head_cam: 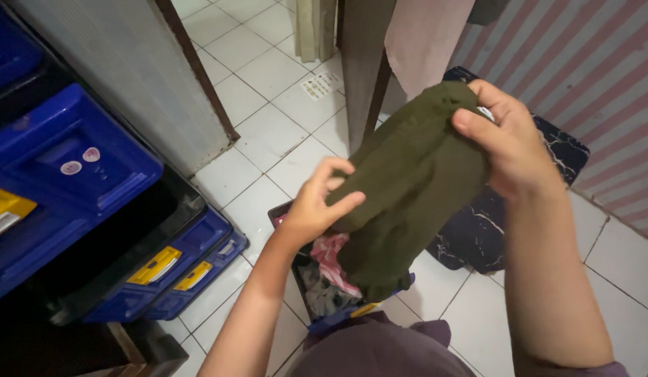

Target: The person opens a drawer in a blue plastic storage unit and removes various pieces of clothing. They fold each item individually by hand, including a green shirt, a pink and white striped cloth, a patterned cloth, a pink dress, a pink sock, a yellow sock, a white sock, and a grey sock, placing the folded items onto a nearby stool.

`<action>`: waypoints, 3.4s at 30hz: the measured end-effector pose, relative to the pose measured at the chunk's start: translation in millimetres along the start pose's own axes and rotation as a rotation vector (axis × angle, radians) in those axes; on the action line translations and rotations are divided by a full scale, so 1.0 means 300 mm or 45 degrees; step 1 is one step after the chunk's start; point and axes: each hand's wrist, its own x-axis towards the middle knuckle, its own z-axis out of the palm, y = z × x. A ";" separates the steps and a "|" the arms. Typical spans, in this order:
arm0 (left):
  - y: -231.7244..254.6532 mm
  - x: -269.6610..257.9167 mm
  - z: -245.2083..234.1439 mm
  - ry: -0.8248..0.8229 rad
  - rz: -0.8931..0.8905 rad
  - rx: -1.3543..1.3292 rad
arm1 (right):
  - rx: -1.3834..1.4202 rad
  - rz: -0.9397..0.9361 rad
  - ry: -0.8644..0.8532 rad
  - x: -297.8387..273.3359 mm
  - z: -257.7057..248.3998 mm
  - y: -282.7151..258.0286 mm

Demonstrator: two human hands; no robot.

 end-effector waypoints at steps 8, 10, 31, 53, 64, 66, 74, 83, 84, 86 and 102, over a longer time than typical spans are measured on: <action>0.027 -0.021 0.064 0.107 0.679 0.753 | 0.488 0.127 -0.559 -0.001 -0.197 0.083; 0.045 -0.030 0.102 0.222 0.736 0.731 | 0.683 0.065 -0.736 -0.002 -0.231 0.118; -0.169 -0.115 -0.260 0.198 -0.060 -0.073 | -0.736 -0.263 0.153 -0.039 -0.098 -0.012; -0.733 -0.291 0.150 -0.433 -0.099 0.120 | 0.258 0.366 -0.489 -0.181 0.190 0.078; -0.494 -0.403 0.172 -0.532 -0.783 -0.706 | 0.143 0.311 0.182 0.035 0.072 0.186; -0.453 -0.371 0.211 -0.557 -0.742 -0.728 | -0.090 0.512 0.266 0.131 0.052 0.289; -0.621 -0.469 0.218 -0.558 -1.015 -0.804 | -0.974 0.627 -0.855 -0.140 -0.007 0.624; -0.821 -0.536 -0.052 -0.572 -1.337 -0.890 | -0.189 1.039 -1.078 -0.500 0.060 0.734; -0.809 -0.495 -0.063 -0.613 -1.280 -0.956 | -0.128 1.018 -1.075 -0.500 0.045 0.743; -0.769 -0.439 -0.056 -0.716 -1.142 -1.096 | -0.392 1.172 -1.006 -0.495 0.022 0.805; -0.866 -0.323 -0.231 -0.310 -1.231 -0.176 | -0.390 0.892 0.286 -0.081 -0.169 0.343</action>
